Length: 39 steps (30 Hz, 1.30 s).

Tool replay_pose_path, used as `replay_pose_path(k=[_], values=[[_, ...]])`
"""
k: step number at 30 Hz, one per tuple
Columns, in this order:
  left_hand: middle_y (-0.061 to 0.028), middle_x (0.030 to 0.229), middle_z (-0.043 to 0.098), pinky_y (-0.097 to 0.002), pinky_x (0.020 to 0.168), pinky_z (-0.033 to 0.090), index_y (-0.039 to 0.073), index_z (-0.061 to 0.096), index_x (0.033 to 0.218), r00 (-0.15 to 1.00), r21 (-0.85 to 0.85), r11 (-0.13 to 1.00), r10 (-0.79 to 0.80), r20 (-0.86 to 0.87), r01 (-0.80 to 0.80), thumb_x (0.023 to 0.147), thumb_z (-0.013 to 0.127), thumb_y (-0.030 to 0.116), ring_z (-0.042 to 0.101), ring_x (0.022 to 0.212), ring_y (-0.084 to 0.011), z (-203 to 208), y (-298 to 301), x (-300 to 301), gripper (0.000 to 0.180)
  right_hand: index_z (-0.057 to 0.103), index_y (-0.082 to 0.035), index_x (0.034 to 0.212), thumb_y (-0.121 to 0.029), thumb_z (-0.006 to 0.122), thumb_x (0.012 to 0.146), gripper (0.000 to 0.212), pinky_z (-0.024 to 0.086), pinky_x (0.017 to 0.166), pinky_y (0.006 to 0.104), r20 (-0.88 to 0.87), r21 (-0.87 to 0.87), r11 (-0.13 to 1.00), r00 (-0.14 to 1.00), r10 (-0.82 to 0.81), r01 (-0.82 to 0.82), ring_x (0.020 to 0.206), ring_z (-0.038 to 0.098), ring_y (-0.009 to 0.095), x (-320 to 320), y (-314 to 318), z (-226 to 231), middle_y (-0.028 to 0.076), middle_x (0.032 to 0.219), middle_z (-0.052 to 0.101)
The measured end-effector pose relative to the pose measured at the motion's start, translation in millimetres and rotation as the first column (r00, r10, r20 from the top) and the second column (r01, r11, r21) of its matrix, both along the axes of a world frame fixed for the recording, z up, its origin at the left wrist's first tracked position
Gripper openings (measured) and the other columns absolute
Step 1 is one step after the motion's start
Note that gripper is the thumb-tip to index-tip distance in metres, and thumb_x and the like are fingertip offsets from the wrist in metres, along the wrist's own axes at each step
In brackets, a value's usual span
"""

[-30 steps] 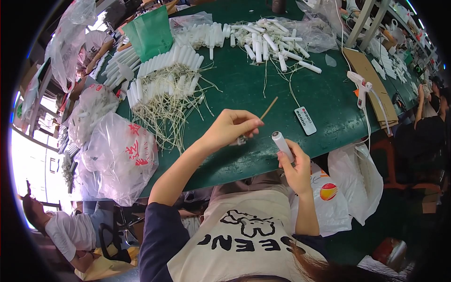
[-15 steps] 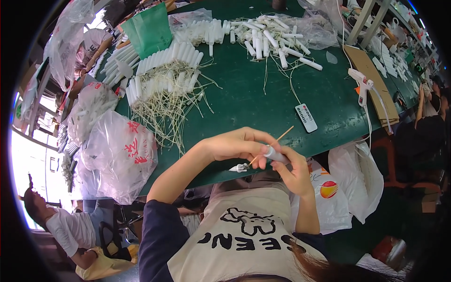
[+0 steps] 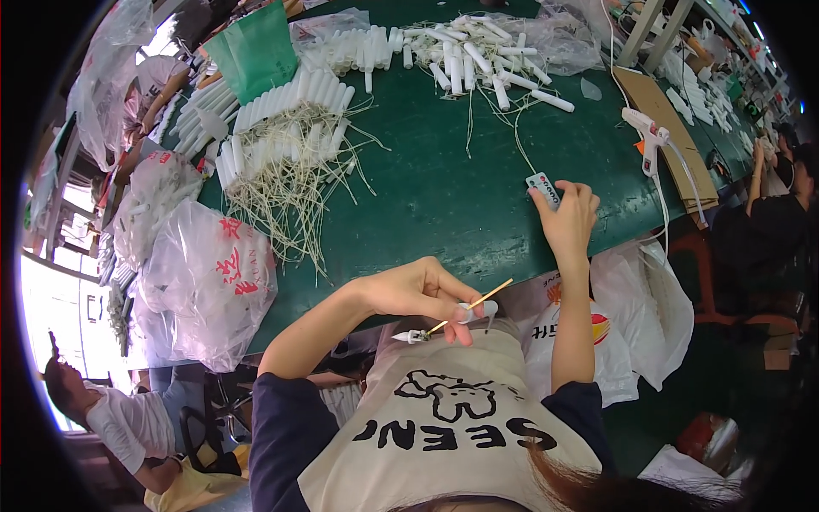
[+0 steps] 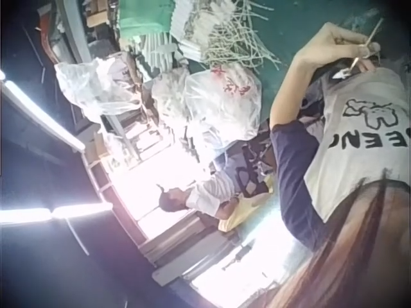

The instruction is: Manually assembling small electronic components by sliding white plastic tubes onto wires with LED lights.

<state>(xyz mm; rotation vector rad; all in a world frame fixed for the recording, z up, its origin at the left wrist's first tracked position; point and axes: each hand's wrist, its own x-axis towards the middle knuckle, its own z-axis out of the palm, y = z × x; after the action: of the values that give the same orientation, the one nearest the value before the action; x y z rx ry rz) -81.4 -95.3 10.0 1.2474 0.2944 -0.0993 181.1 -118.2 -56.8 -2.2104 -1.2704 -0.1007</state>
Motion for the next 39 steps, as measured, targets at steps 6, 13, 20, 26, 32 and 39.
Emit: replay_pose_path(k=[6, 13, 20, 26, 32, 39], values=[[-0.0176, 0.087, 0.069, -0.0218, 0.059, 0.048, -0.004, 0.061, 0.108, 0.997, -0.067, 0.995, 0.074, -0.024, -0.076, 0.088, 0.06, 0.014, 0.066, 0.073, -0.0138, -7, 1, -3, 0.028, 0.058, -0.003, 0.103, -0.033, 0.072, 0.076, 0.043, 0.039, 0.087, 0.0439, 0.002, 0.019, 0.999, 1.0, 0.029, -0.029, 0.105, 0.045, 0.034, -1, 2, -8, 0.015, 0.108, 0.052], [-0.021, 0.09, 0.068, -0.0262, 0.07, 0.051, -0.006, 0.059, 0.111, 0.99, -0.127, 0.982, 0.134, -0.033, -0.137, 0.089, 0.058, 0.012, 0.066, 0.076, -0.018, -13, 1, -4, 0.028, 0.053, -0.002, 0.099, -0.012, 0.069, 0.08, 0.027, 0.046, 0.063, 0.0288, -0.327, 0.195, 0.954, 0.903, 0.28, -0.226, 0.07, 0.06, 0.019, 10, -15, -1, 0.01, 0.084, 0.061], [-0.014, 0.089, 0.07, -0.0241, 0.071, 0.053, -0.004, 0.06, 0.112, 0.994, -0.095, 0.993, 0.054, -0.098, -0.063, 0.091, 0.058, 0.018, 0.066, 0.073, -0.0121, -5, -20, -12, 0.031, 0.046, 0.002, 0.111, -0.002, 0.056, 0.088, 0.025, 0.051, 0.066, 0.0265, -0.785, 0.44, 0.856, 0.347, 0.514, -0.272, 0.07, 0.062, 0.014, 10, -65, 17, 0.006, 0.084, 0.06], [-0.0183, 0.091, 0.069, -0.0243, 0.068, 0.051, -0.007, 0.06, 0.107, 0.993, -0.091, 0.993, 0.066, -0.097, -0.075, 0.09, 0.057, 0.011, 0.066, 0.078, -0.0141, -6, -30, -24, 0.025, 0.045, 0.001, 0.111, -0.003, 0.048, 0.088, 0.023, 0.046, 0.048, 0.0268, -0.823, 0.45, 0.767, 0.121, 0.555, -0.457, 0.05, 0.056, 0.015, 8, -104, 17, 0.01, 0.079, 0.059], [-0.0193, 0.091, 0.069, -0.024, 0.069, 0.051, -0.007, 0.061, 0.107, 0.996, -0.108, 0.994, 0.007, -0.084, -0.016, 0.09, 0.058, 0.01, 0.066, 0.081, -0.0148, -4, -36, -33, 0.025, 0.052, 0.0, 0.089, -0.014, 0.04, 0.096, 0.019, 0.038, 0.042, 0.0217, -0.892, 0.288, 0.76, 0.124, 0.434, -0.583, 0.043, 0.048, 0.007, 8, -113, 21, 0.006, 0.065, 0.06], [-0.0192, 0.091, 0.069, -0.0235, 0.067, 0.051, -0.008, 0.06, 0.11, 0.996, -0.121, 0.992, -0.034, -0.08, 0.024, 0.09, 0.058, 0.009, 0.066, 0.081, -0.0153, -2, -42, -29, 0.027, 0.051, -0.001, 0.08, -0.018, 0.043, 0.096, 0.024, 0.035, 0.038, 0.0216, -0.909, 0.206, 0.72, 0.143, 0.392, -0.663, 0.041, 0.045, 0.006, 3, -111, 25, 0.004, 0.059, 0.057]])
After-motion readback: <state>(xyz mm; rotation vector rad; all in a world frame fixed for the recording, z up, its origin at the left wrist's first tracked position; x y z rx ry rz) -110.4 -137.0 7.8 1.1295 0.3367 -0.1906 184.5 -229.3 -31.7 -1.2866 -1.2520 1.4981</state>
